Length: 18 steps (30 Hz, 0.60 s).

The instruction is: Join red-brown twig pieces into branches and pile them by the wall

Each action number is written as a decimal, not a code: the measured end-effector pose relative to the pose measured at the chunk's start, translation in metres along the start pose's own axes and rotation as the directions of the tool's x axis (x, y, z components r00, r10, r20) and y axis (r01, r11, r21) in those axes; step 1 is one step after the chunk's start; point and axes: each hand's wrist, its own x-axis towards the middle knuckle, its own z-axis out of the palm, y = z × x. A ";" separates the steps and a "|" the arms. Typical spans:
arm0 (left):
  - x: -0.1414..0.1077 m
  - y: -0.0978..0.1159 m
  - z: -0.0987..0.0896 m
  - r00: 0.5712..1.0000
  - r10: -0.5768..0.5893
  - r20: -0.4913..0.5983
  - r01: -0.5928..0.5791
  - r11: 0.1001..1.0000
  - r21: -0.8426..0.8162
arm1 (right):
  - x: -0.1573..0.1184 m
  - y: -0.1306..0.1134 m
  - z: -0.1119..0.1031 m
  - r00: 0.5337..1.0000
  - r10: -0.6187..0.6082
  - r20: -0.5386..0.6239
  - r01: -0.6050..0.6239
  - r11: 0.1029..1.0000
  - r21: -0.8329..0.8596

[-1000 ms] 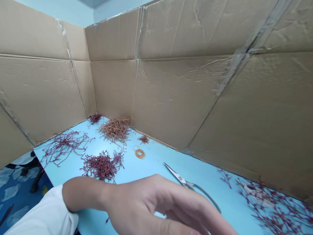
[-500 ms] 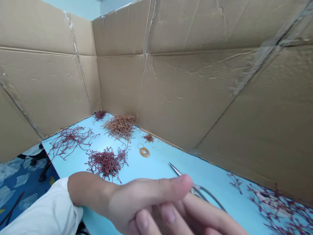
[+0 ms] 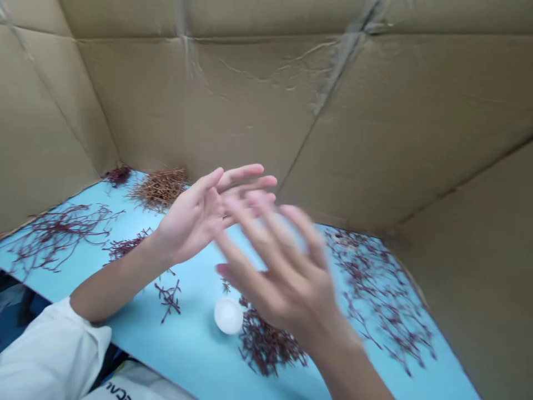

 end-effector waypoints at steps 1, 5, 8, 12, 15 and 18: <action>0.001 -0.002 0.002 0.999 -0.039 0.007 0.039 0.999 0.007 | 0.005 0.012 0.006 0.989 -0.092 0.117 0.088 0.995 0.039; -0.006 -0.001 0.014 0.997 0.069 0.033 -0.075 0.976 0.206 | 0.024 0.081 0.020 0.985 0.112 0.133 -0.117 0.992 0.035; -0.006 -0.006 0.002 0.908 0.377 0.183 -0.409 0.702 0.583 | 0.032 0.088 0.023 0.882 0.468 0.049 -0.463 0.843 0.274; 0.023 -0.034 -0.042 0.732 0.449 0.513 -0.618 0.119 0.777 | 0.044 0.015 0.030 0.795 0.550 0.256 -0.550 0.475 0.687; 0.044 -0.046 -0.061 0.777 0.544 0.318 -0.534 0.301 0.790 | 0.046 -0.025 0.036 0.834 0.523 0.177 -0.470 0.503 0.725; 0.046 -0.038 -0.048 0.928 0.370 -0.034 -0.311 0.824 0.473 | 0.037 -0.001 0.047 0.944 0.330 -0.002 -0.290 0.834 0.469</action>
